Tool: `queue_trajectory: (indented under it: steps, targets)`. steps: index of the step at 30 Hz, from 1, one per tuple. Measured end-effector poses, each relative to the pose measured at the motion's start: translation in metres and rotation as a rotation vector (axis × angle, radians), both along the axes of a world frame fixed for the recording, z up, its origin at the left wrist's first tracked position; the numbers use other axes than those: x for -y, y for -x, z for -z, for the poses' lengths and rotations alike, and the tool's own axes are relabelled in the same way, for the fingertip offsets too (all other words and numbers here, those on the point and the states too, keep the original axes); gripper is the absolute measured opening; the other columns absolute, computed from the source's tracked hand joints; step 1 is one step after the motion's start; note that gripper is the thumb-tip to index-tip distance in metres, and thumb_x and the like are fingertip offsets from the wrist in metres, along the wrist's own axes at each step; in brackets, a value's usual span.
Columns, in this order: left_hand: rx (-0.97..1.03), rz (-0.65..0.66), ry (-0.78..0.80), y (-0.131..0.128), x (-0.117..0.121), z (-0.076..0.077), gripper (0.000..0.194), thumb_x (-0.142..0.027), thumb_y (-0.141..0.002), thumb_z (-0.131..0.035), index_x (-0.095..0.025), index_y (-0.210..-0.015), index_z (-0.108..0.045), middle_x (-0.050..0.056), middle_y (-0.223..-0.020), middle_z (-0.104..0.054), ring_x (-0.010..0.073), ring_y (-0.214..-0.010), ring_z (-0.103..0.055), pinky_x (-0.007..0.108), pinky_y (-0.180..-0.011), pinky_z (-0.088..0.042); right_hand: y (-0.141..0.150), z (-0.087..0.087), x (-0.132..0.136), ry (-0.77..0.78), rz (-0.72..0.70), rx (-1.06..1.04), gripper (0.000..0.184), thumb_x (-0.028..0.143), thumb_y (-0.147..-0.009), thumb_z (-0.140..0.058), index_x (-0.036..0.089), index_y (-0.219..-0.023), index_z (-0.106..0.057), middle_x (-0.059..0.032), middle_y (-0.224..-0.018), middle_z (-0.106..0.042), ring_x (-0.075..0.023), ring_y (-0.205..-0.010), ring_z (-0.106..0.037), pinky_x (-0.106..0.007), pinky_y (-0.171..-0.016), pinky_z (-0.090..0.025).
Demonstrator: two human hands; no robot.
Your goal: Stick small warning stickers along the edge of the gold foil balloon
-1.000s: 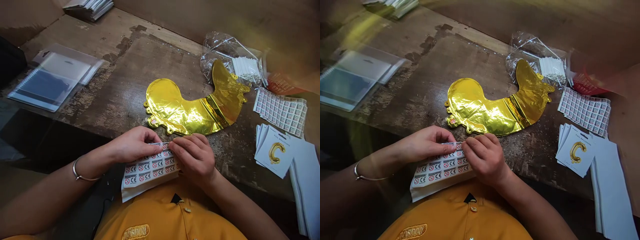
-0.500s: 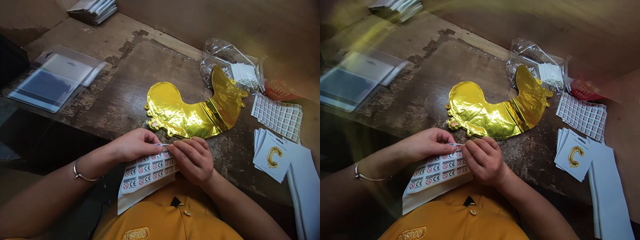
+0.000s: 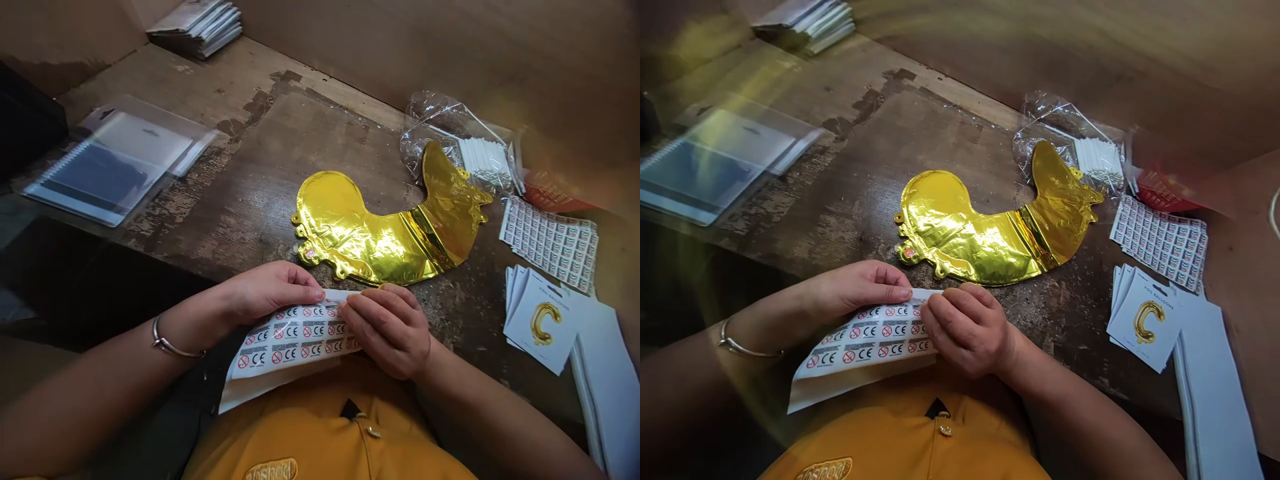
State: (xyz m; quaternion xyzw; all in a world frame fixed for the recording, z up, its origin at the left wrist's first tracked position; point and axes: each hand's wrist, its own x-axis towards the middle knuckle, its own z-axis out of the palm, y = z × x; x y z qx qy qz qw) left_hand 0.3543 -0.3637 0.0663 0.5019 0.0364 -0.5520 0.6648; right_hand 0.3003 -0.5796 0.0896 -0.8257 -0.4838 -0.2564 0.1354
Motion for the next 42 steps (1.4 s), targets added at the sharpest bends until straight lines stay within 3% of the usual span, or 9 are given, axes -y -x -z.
queue_trajectory:
  steps: [3,6,10,12,14,17,20,28,42]
  targets:
    - [0.052,-0.006,-0.050,0.000,0.000,-0.002,0.032,-0.041,-0.064,-0.079,-0.013,-0.071,-0.065,0.000,-0.060,-0.063,0.0088,-0.051,-0.052,0.020,-0.049,-0.040,0.004,-0.003,-0.004,-0.068,0.065,-0.085,0.014,0.011,-0.087,-0.052,0.012,-0.092,-0.066,-0.0083,-0.087,-0.069,-0.0178,-0.080,-0.060,-0.033,-0.070,-0.047]
    - [0.325,0.087,-0.170,0.001,-0.005,-0.010,0.029,-0.044,-0.077,-0.066,-0.015,-0.080,-0.066,0.001,-0.067,-0.066,0.0114,-0.055,-0.055,0.022,-0.051,-0.042,0.000,-0.009,-0.005,-0.342,0.366,-0.293,0.010,0.010,-0.082,-0.061,0.017,-0.088,-0.064,-0.0054,-0.087,-0.065,-0.0171,-0.081,-0.059,-0.033,-0.073,-0.049]
    - [1.286,0.213,-0.464,-0.001,-0.017,-0.022,0.023,-0.033,-0.089,-0.051,-0.018,-0.089,-0.069,0.007,-0.091,-0.071,0.0228,-0.087,-0.064,0.038,-0.080,-0.048,-0.025,-0.006,-0.004,-0.738,0.725,-0.639,0.004,0.024,-0.081,-0.067,0.020,-0.080,-0.066,-0.0034,-0.083,-0.064,-0.0173,-0.078,-0.060,-0.033,-0.069,-0.048]
    - [1.708,0.247,-0.551,-0.004,-0.021,-0.021,0.020,-0.026,-0.091,-0.049,-0.019,-0.088,-0.068,0.010,-0.109,-0.070,0.0273,-0.108,-0.060,0.048,-0.099,-0.039,-0.038,0.002,-0.007,-0.851,0.752,-0.773,0.009,0.027,-0.078,-0.069,0.019,-0.077,-0.066,-0.0030,-0.080,-0.065,-0.0166,-0.073,-0.060,-0.033,-0.068,-0.048]
    - [1.892,0.319,-0.534,-0.005,-0.022,-0.014,0.019,-0.022,-0.092,-0.047,-0.018,-0.086,-0.065,0.010,-0.125,-0.065,0.0266,-0.121,-0.055,0.052,-0.110,-0.029,-0.046,0.013,-0.015,-0.875,0.737,-0.800,0.009,0.027,-0.077,-0.069,0.019,-0.075,-0.066,-0.0032,-0.081,-0.065,-0.0169,-0.075,-0.060,-0.035,-0.072,-0.049]
    - [1.913,0.419,-0.482,-0.006,-0.018,0.000,0.019,-0.020,-0.094,-0.045,-0.017,-0.088,-0.062,0.011,-0.134,-0.059,0.0238,-0.128,-0.051,0.052,-0.115,-0.022,-0.051,0.026,-0.030,-0.794,0.737,-0.725,0.008,0.026,-0.078,-0.066,0.019,-0.073,-0.066,-0.0049,-0.087,-0.064,-0.0190,-0.085,-0.060,-0.036,-0.077,-0.049]
    - [1.871,0.429,-0.475,-0.004,-0.015,0.008,0.020,-0.020,-0.095,-0.043,-0.016,-0.090,-0.061,0.013,-0.134,-0.058,0.0237,-0.129,-0.051,0.052,-0.116,-0.022,-0.054,0.035,-0.038,-0.721,0.785,-0.626,0.009,0.025,-0.079,-0.064,0.019,-0.073,-0.066,-0.0067,-0.090,-0.064,-0.0215,-0.091,-0.059,-0.040,-0.080,-0.048]
    - [1.830,0.410,-0.448,-0.006,-0.014,0.005,0.019,-0.018,-0.094,-0.042,-0.015,-0.090,-0.061,0.014,-0.133,-0.059,0.0242,-0.129,-0.051,0.053,-0.117,-0.020,-0.055,0.046,-0.044,-0.682,0.818,-0.570,0.007,0.023,-0.080,-0.064,0.018,-0.076,-0.067,-0.0091,-0.095,-0.065,-0.0237,-0.096,-0.060,-0.044,-0.086,-0.046]
    - [1.810,0.383,-0.423,-0.006,-0.014,0.006,0.019,-0.018,-0.093,-0.043,-0.015,-0.092,-0.062,0.014,-0.130,-0.062,0.0267,-0.127,-0.052,0.055,-0.115,-0.024,-0.052,0.046,-0.054,-0.681,0.850,-0.505,0.006,0.023,-0.079,-0.064,0.019,-0.074,-0.066,-0.0091,-0.096,-0.066,-0.0244,-0.097,-0.060,-0.045,-0.087,-0.047]
